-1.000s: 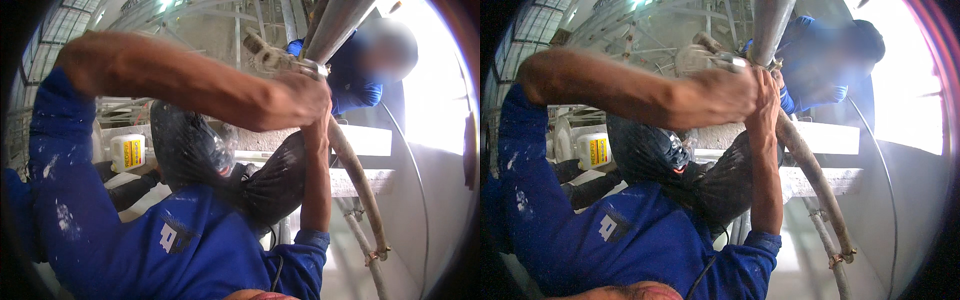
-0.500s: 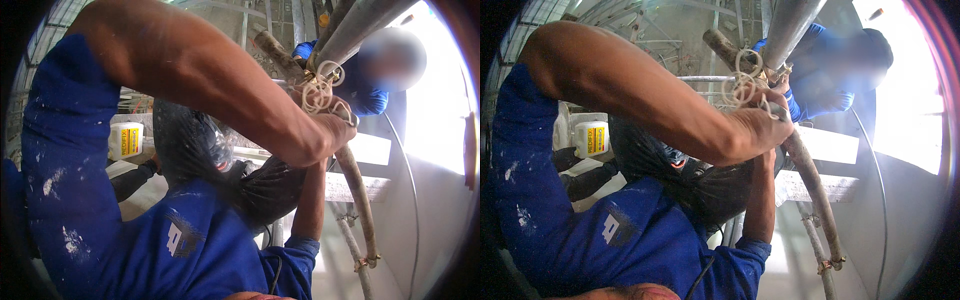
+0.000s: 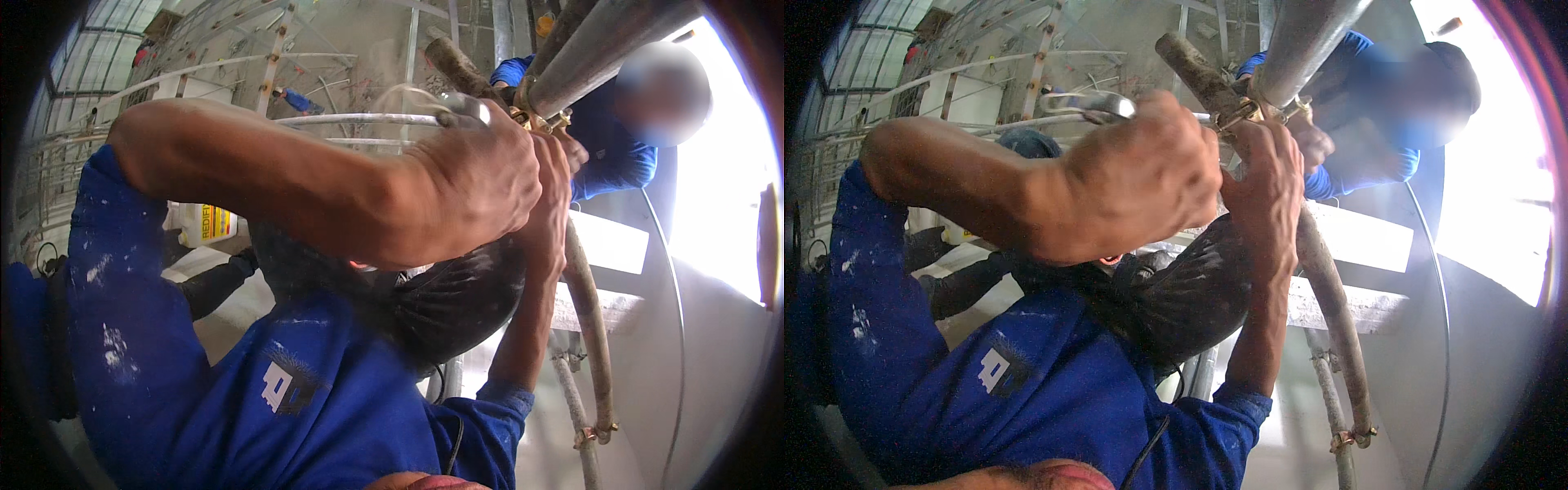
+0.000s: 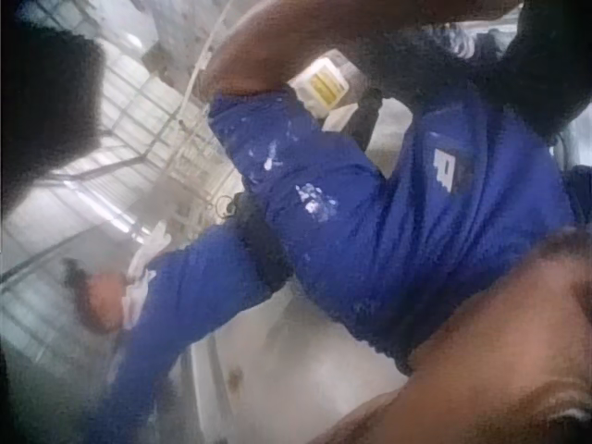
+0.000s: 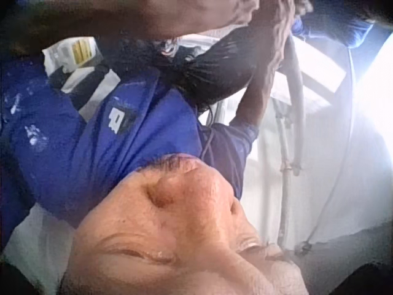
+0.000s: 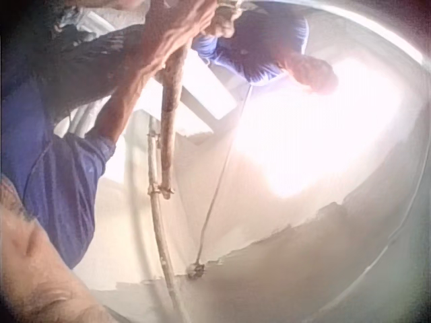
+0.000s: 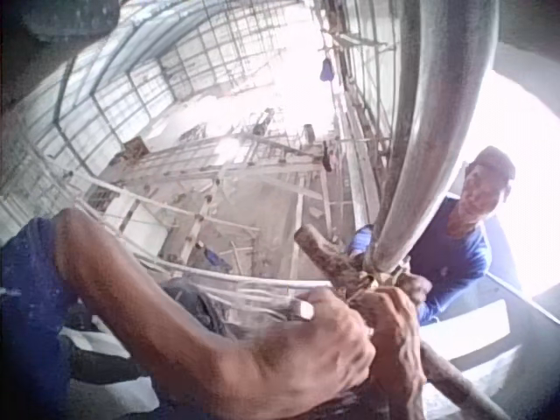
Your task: The person is assembling a metal scaffolding structure. They are seen tightening a metal clamp on a vertical pole using a wrench while another worker assists by holding the pole steady. The person adjusts the clamp and tightens it securely.
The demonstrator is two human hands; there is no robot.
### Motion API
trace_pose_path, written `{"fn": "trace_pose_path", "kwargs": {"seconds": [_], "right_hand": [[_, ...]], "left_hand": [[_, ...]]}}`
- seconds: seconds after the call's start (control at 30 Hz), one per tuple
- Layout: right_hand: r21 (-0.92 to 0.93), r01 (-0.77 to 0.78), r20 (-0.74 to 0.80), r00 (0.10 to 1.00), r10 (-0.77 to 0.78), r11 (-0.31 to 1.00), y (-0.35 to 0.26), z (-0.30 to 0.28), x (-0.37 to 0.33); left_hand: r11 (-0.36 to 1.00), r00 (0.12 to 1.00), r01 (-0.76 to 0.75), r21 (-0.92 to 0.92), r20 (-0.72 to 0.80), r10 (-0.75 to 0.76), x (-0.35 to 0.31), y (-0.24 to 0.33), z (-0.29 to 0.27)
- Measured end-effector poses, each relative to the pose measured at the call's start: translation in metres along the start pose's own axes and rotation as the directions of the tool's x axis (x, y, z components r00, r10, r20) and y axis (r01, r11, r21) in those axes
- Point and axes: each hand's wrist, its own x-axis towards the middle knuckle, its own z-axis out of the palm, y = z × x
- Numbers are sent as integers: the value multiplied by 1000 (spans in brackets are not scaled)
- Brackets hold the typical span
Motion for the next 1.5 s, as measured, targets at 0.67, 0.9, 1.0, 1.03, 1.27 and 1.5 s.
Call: {"fn": "trace_pose_path", "kwargs": {"seconds": [0.67,0.9,1.0,1.03,1.27,1.5], "right_hand": [[607,292,474,614,632,-739,-51,98,-4],[551,310,488,633,601,-775,-55,97,-1],[506,242,488,711,506,-828,-43,92,-14],[586,179,496,692,524,-791,-38,93,-16],[680,-527,-273,462,844,509,-60,80,-47],[-95,-288,-239,936,259,953,-35,35,-20]], "left_hand": [[-206,931,45,-978,116,-346,-46,-67,229],[-276,958,52,-960,127,-258,-35,-65,246],[-280,980,17,-960,71,-185,-15,-70,244],[-278,986,-7,-961,40,-163,-6,-74,246],[-350,993,-32,-936,12,-121,13,-73,258],[-419,992,-87,-904,-42,-115,32,-66,285]]}}
